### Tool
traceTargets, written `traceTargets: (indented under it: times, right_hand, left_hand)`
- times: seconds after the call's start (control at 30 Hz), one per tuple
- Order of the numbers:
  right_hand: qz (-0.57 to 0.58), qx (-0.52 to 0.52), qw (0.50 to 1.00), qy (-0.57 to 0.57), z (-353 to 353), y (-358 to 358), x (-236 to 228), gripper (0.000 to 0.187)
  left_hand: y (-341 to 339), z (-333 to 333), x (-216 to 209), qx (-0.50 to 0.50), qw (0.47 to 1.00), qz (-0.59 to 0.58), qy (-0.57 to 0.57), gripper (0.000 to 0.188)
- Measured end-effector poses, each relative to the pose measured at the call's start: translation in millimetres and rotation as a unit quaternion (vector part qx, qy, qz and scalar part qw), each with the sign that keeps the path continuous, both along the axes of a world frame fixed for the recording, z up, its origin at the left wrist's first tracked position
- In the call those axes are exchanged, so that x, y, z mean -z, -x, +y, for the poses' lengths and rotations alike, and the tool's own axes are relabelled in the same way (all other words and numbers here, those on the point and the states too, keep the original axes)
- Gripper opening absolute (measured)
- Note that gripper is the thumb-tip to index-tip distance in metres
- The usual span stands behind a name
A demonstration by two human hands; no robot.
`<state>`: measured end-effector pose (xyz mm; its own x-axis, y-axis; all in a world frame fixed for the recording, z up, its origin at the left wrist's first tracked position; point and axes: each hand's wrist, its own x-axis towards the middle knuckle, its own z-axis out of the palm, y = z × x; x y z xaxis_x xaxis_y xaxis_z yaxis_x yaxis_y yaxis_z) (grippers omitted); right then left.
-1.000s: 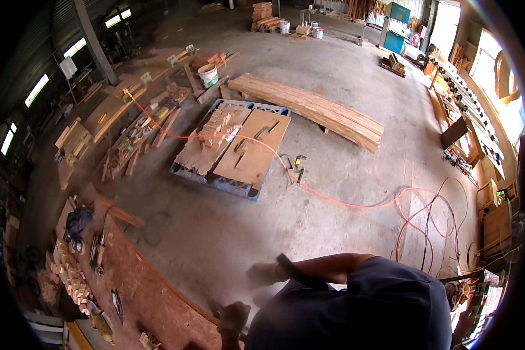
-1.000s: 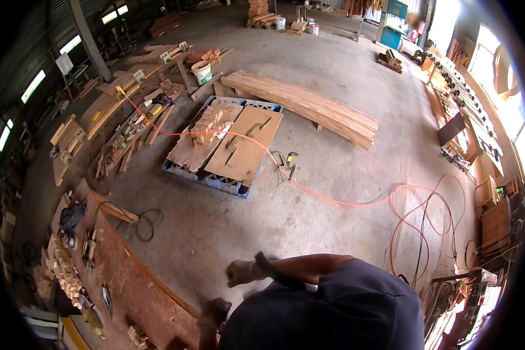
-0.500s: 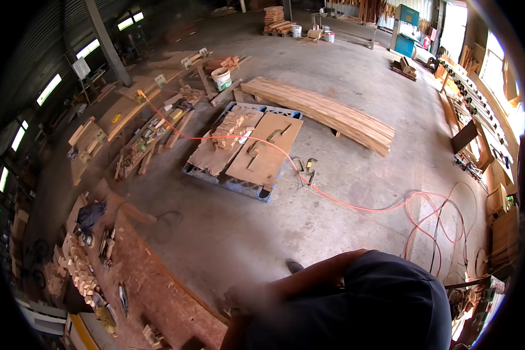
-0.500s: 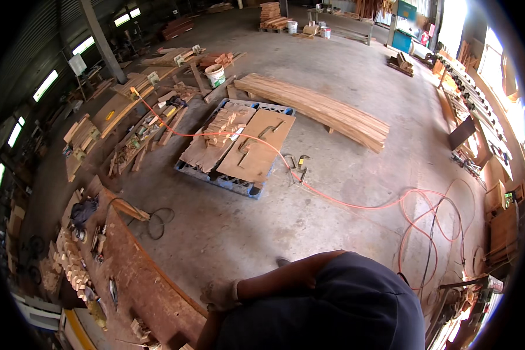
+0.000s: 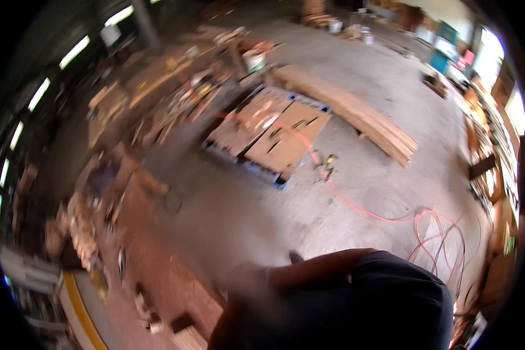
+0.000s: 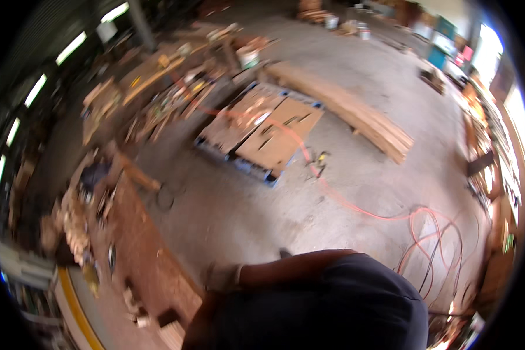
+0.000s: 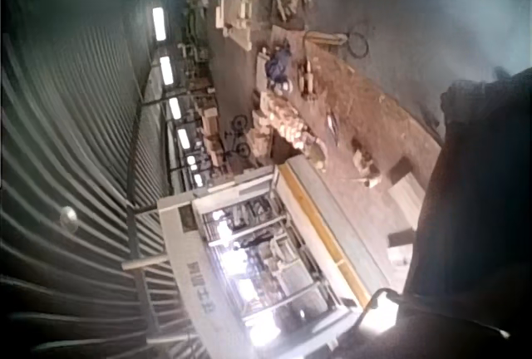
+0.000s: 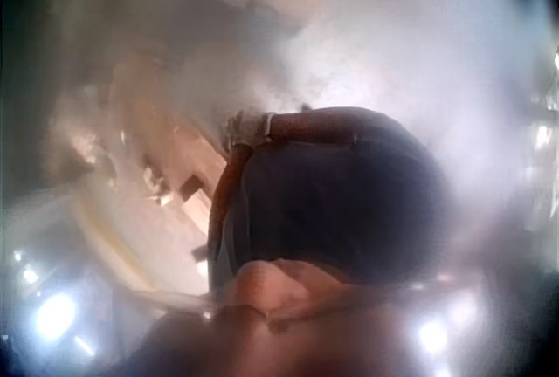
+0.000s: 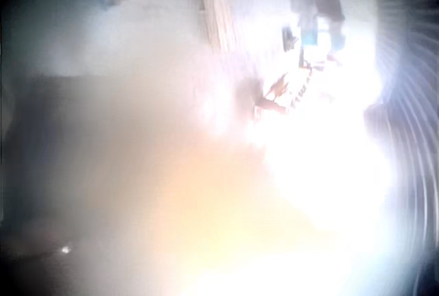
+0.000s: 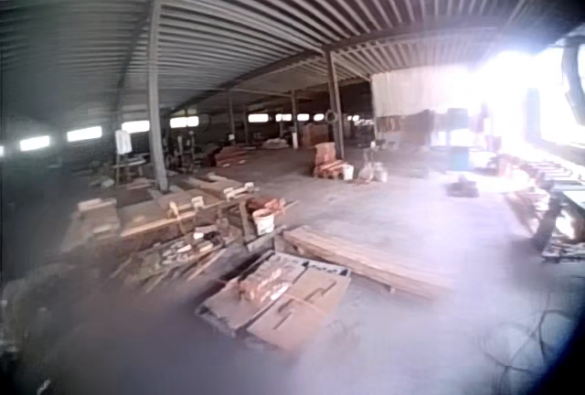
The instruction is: The person walks through a workshop, picks up small wooden blocks, and arranges them on a workbench. They repeatedly pick up blocks from a pile, place them on the table, and adjust their positions to form a small stack.
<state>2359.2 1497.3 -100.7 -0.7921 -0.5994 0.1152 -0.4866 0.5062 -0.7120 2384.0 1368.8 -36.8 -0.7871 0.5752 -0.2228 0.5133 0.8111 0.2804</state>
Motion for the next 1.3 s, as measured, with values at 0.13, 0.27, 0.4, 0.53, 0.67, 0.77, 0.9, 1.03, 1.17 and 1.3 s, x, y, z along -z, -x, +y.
traceTargets:
  times: [0.13, 0.27, 0.4, 0.53, 0.67, 0.77, 0.9, 1.03, 1.17, 1.3]
  right_hand:
    - [0.047, -0.008, 0.982, -0.18, 33.5, -7.3, -148.6, 0.022]
    - [0.097, 0.094, 0.988, -0.072, 52.9, -5.8, -211.4, 0.016]
    - [0.057, 0.153, 0.981, 0.108, 55.0, -4.5, -220.0, 0.002]
    - [0.073, 0.143, 0.977, 0.143, 56.8, -3.5, -223.6, 0.003]
    - [0.102, 0.138, 0.971, 0.166, 54.7, -3.2, -227.7, 0.011]
    - [0.117, 0.134, 0.968, 0.177, 52.0, -3.6, -225.2, 0.013]
    - [0.109, 0.128, 0.972, 0.161, 52.4, -5.6, -226.5, 0.01]
    - [0.101, 0.124, 0.973, 0.167, 49.1, -6.5, -223.0, 0.01]
    - [0.103, 0.124, 0.972, 0.171, 51.0, -4.7, -219.2, 0.011]
    - [0.051, 0.088, 0.982, 0.158, 52.7, -7.6, -228.2, 0.013]
  left_hand:
    - [10.3, 13.4, -29.5, 0.027, 0.999, 0.023, 0.018, 0.02]
    - [31.9, 37.5, -72.7, 0.06, 0.995, 0.049, 0.062, 0.02]
    - [47.6, 43.0, -101.2, 0.083, 0.981, 0.132, 0.116, 0.022]
    - [44.7, 46.9, -149.5, 0.078, 0.963, 0.21, 0.152, 0.033]
    - [49.1, 49.7, -158.8, 0.087, 0.965, 0.135, 0.209, 0.059]
    - [48.0, 42.3, -153.1, 0.102, 0.962, 0.165, 0.193, 0.056]
    - [49.8, 41.4, -140.7, 0.116, 0.957, 0.167, 0.208, 0.054]
    - [52.4, 36.9, -131.6, 0.109, 0.966, 0.138, 0.191, 0.051]
    - [56.5, 41.6, -122.1, 0.076, 0.965, 0.148, 0.201, 0.052]
    - [55.2, 20.7, -30.2, 0.026, 0.981, 0.187, -0.042, 0.041]
